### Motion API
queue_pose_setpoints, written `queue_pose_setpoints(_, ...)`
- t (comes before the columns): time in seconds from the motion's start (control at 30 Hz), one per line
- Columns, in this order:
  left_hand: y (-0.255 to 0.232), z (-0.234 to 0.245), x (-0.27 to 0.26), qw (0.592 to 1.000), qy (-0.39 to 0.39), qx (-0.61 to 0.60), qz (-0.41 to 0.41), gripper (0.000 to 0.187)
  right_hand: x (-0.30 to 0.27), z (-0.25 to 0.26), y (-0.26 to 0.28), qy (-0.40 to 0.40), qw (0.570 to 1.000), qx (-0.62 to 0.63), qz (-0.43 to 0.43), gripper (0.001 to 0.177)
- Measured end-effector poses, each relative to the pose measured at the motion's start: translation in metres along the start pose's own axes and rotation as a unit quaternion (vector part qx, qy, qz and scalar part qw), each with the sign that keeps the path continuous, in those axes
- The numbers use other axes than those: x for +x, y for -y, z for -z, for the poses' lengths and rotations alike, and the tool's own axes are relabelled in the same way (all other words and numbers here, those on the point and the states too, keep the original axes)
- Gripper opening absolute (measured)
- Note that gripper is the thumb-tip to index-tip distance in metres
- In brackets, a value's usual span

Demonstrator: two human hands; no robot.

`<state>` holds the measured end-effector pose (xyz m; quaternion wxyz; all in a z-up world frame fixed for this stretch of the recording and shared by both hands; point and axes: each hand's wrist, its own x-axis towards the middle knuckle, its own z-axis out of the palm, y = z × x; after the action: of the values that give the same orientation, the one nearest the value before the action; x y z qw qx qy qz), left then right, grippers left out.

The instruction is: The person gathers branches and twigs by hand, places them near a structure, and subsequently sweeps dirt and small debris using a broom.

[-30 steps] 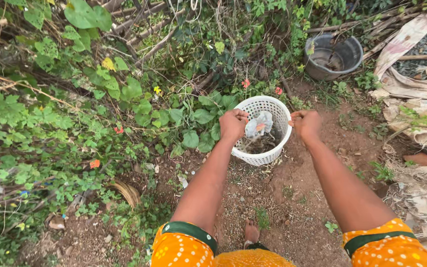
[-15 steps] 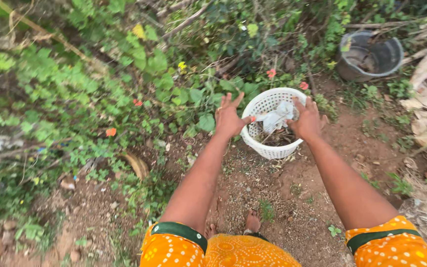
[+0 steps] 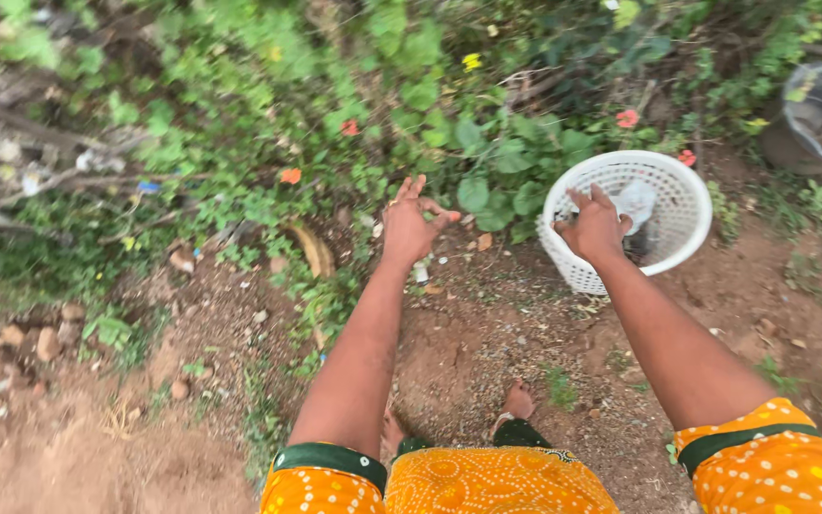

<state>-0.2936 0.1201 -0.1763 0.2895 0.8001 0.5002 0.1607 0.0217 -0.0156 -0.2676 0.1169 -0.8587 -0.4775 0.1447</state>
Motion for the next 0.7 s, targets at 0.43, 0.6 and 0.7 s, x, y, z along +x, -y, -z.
queue_pose_setpoints(0.43,0.220,0.149,-0.109,0.987,-0.111,-0.098,0.057,0.061,-0.074,-0.134,0.232,0.121,0.992,-0.019,0.028,0.061)
queue_pose_setpoints(0.6,0.286,0.178,-0.142,0.981,-0.085,-0.111,0.132,0.059,-0.099,-0.188,0.304,0.173,0.985,0.018,0.016,0.043)
queue_pose_setpoints(0.7,0.303,0.176,-0.143,0.980,-0.077,-0.100,0.151,0.056,-0.107,-0.217,0.308,0.171,0.984,0.022,0.049,0.036)
